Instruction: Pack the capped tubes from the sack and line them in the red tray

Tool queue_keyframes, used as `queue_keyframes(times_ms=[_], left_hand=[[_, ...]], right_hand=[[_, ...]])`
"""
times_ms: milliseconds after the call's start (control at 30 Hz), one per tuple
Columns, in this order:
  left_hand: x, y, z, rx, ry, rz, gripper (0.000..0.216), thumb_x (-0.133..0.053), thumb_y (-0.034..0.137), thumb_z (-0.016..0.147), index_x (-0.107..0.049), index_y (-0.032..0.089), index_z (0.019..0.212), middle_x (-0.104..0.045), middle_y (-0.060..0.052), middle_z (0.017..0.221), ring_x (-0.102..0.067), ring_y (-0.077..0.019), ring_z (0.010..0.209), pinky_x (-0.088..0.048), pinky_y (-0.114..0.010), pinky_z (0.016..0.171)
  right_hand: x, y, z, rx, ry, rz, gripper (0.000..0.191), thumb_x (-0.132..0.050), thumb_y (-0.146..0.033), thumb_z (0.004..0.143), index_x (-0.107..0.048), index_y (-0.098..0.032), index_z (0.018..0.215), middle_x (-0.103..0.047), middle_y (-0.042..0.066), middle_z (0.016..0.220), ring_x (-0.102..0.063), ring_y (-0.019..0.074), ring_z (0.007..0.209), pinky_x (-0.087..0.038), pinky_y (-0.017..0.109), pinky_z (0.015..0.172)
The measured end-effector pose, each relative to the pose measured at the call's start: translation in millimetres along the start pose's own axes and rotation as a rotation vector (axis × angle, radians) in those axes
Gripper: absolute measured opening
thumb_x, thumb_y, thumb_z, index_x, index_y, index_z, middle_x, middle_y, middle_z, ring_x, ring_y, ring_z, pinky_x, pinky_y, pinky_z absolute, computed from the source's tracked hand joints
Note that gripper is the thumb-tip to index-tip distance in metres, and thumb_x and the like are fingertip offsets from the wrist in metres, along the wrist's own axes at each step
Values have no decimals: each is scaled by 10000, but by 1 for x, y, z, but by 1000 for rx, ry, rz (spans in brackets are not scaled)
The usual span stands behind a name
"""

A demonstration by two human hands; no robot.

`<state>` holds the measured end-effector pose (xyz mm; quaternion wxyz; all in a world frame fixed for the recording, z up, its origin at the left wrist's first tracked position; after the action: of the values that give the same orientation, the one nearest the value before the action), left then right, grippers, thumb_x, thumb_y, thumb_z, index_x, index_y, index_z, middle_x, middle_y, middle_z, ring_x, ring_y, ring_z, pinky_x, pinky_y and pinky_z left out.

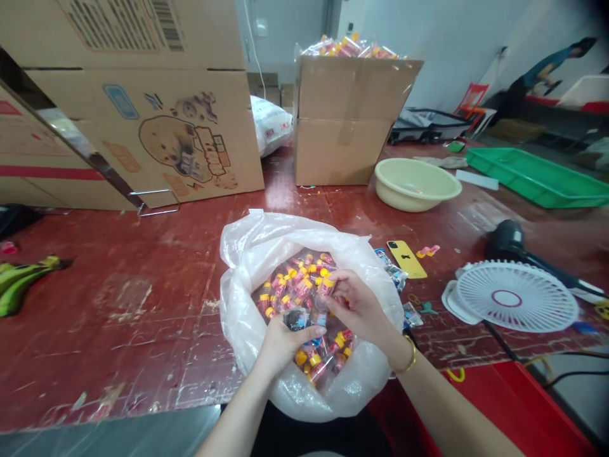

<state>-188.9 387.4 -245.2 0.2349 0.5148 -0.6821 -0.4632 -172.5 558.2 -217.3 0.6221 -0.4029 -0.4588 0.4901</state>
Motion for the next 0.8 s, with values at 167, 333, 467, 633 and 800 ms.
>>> queue_keyframes(times_ms=[167, 333, 467, 633, 800], left_hand=[[-6, 1, -6, 31, -40, -203, 410, -860, 345, 571, -700, 105, 861, -724, -83, 753, -675, -201, 659, -558, -290, 597], [-22, 6, -6, 126, -60, -447, 426, -824, 325, 649, -690, 108, 990, -743, -112, 866, -701, -224, 748, -562, -305, 668], [-28, 10, -5, 90, -61, -457, 439, -834, 310, 638, -701, 100, 999, -747, -108, 853, -703, -216, 757, -562, -297, 718], [-28, 7, -6, 65, -75, -433, 492, -844, 301, 618, -693, 85, 1033, -746, -112, 812, -706, -235, 744, -564, -321, 717], [-31, 6, -6, 64, -82, -440, 469, -848, 303, 615, -696, 83, 1000, -749, -123, 881, -708, -236, 791, -567, -300, 729]], right_hand=[[-5, 5, -3, -251, -94, 276, 266, -680, -373, 796, -501, -234, 934, -585, -26, 829, -607, 126, 758, -539, 267, 683], [-17, 0, -27, -206, -214, 49, 630, -820, -302, 627, -432, -255, 1121, -553, 31, 1086, -577, 216, 1026, -519, 390, 896], [-22, -1, -36, -192, -109, -162, 650, -766, -194, 632, -362, -242, 1139, -510, 55, 1111, -575, 226, 1030, -512, 411, 910], [-24, -1, -39, -149, -85, -141, 642, -721, -182, 645, -322, -256, 1142, -489, 52, 1104, -581, 212, 991, -526, 391, 872], [-26, 3, -41, -115, -52, -171, 680, -727, -176, 630, -321, -280, 1166, -475, 53, 1140, -557, 236, 1044, -510, 412, 908]])
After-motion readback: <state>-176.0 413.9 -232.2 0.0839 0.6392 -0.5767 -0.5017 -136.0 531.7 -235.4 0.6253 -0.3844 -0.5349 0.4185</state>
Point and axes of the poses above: each hand's wrist, its own z-axis towards the middle knuckle, its own x-axis out of the back of the hand, y = z × x, the point moved 2 cm from there along z, towards the middle knuckle
